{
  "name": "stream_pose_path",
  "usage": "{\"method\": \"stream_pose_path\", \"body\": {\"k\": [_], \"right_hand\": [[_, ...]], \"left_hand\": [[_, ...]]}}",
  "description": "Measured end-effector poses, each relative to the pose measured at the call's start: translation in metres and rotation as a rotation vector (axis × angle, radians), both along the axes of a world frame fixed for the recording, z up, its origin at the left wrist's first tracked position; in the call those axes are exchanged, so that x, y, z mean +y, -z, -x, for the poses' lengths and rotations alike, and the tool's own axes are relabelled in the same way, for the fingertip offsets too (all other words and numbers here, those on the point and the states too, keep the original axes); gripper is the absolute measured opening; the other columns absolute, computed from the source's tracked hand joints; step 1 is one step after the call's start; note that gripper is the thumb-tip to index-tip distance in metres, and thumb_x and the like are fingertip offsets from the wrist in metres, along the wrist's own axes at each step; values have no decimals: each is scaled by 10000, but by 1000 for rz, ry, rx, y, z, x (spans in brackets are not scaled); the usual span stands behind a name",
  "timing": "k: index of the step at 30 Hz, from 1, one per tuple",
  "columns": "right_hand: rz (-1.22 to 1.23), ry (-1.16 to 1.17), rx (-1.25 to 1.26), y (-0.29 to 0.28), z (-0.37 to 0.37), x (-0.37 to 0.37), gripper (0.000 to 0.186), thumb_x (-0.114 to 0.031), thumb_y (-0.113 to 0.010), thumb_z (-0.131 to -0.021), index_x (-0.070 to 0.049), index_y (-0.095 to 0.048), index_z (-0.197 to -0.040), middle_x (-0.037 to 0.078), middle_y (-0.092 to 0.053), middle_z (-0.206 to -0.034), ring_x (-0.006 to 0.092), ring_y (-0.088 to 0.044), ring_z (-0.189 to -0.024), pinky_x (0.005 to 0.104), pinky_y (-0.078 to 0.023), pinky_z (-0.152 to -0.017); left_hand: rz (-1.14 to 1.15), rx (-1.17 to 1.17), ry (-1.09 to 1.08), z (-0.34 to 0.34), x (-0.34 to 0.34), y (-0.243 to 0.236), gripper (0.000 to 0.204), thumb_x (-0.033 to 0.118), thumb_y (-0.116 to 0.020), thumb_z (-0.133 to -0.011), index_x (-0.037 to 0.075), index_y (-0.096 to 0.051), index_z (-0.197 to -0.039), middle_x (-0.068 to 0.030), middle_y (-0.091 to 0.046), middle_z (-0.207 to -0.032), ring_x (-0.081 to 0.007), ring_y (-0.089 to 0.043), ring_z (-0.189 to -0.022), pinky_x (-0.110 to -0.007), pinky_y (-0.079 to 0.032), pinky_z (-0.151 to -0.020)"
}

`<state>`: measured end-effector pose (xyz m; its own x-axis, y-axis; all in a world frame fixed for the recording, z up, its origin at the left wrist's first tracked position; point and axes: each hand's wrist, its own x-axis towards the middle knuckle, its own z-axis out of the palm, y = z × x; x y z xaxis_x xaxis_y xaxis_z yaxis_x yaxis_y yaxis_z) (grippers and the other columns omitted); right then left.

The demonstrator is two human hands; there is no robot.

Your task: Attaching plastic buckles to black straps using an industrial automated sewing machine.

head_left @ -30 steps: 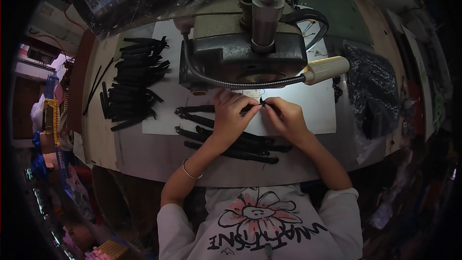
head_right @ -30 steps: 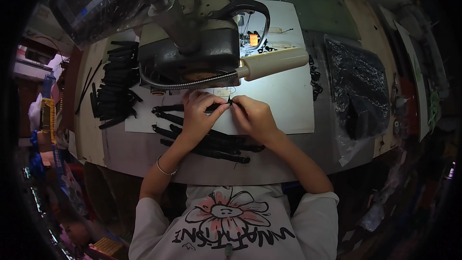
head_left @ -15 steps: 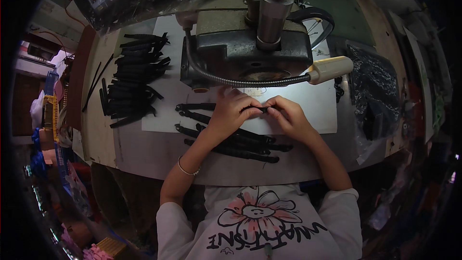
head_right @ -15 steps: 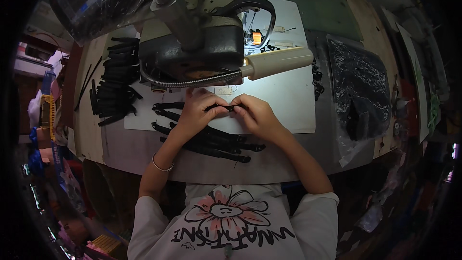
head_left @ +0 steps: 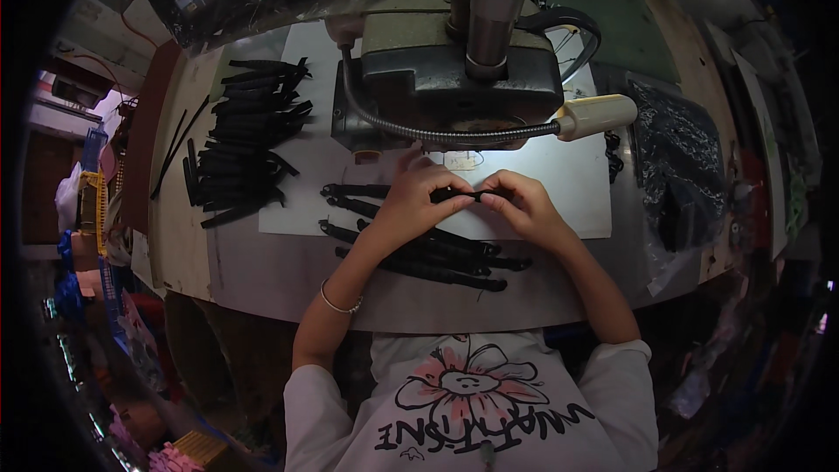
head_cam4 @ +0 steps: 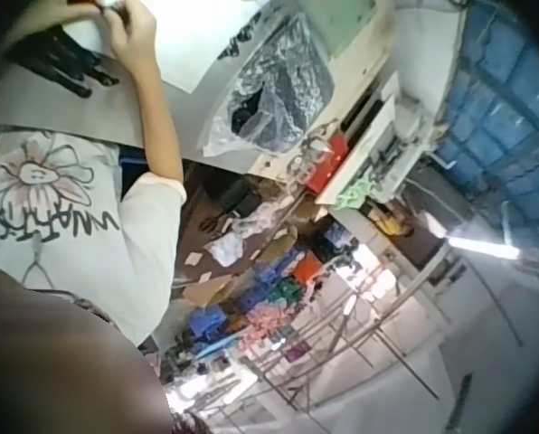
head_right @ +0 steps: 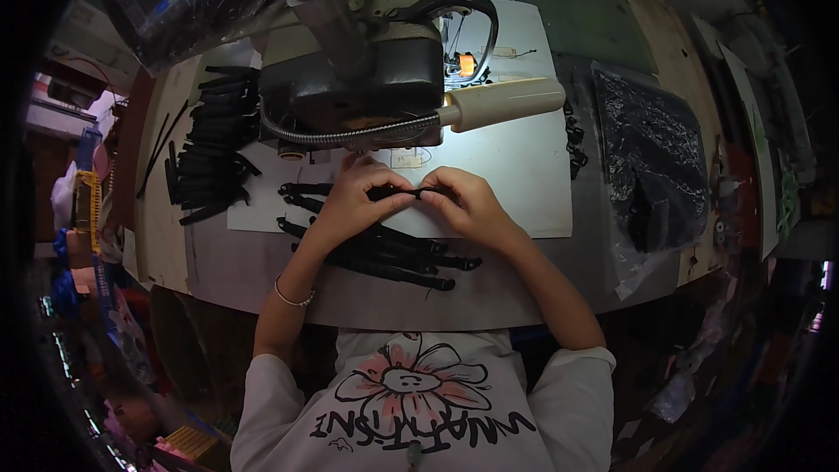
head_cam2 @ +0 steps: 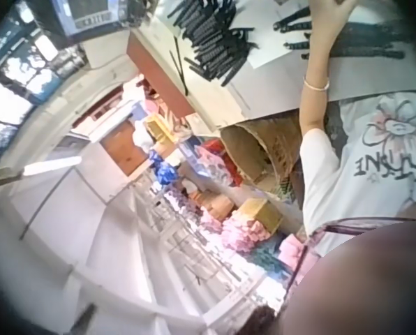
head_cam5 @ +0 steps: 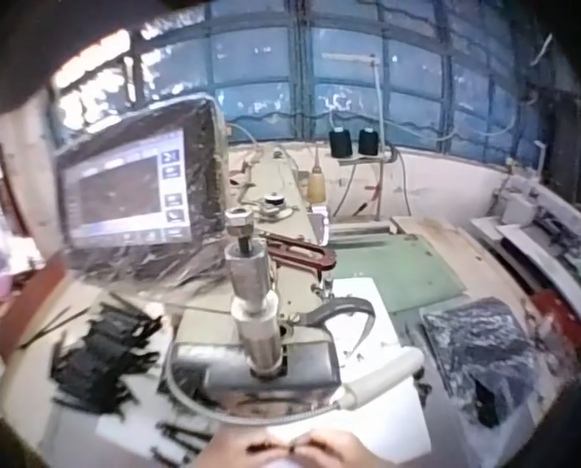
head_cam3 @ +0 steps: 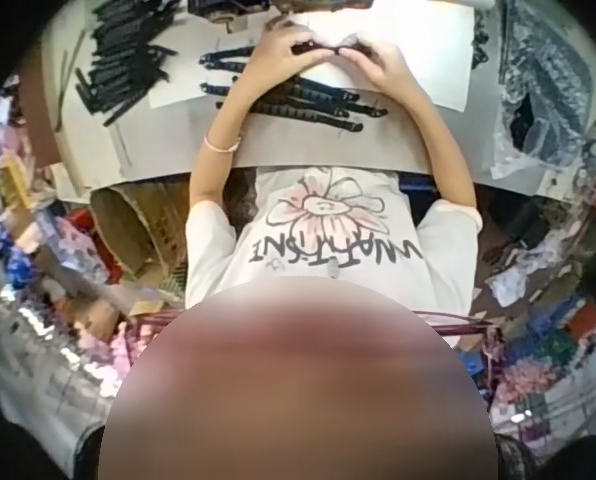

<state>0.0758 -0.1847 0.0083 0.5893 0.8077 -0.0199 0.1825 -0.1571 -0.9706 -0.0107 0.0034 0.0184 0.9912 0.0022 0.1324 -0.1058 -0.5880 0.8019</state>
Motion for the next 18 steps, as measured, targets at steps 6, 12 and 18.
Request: {"method": "stream_pose_path", "body": {"k": [6, 12, 18], "right_hand": [[29, 26, -65, 2, -1, 3, 148, -130, -632, -813, 7, -593, -852, 25, -550, -643, 78, -461, -563, 231, -391, -524], [62, 30, 127, 0, -20, 12, 168, -151, -641, -814, 13, -607, -817, -5, -575, -658, 42, -484, -586, 207, -397, -530], [178, 63, 219, 9, -58, 34, 161, -116, -607, -801, 32, -591, -737, 50, -609, -634, 99, -551, -579, 249, -434, -564]], "left_hand": [[-9, 21, -19, -1, 2, 3, 170, 232, -698, -723, 84, -649, -789, -25, -626, -779, -211, -531, -870, -351, -300, -927], [-138, -204, -58, -4, 4, 13, 260, 171, -701, -711, 86, -603, -936, -59, -595, -882, -231, -539, -852, -366, -401, -828], [-849, -618, -65, -12, 15, 27, 205, 34, -576, -681, 78, -551, -880, -41, -564, -862, -192, -583, -800, -270, -495, -677]]}}
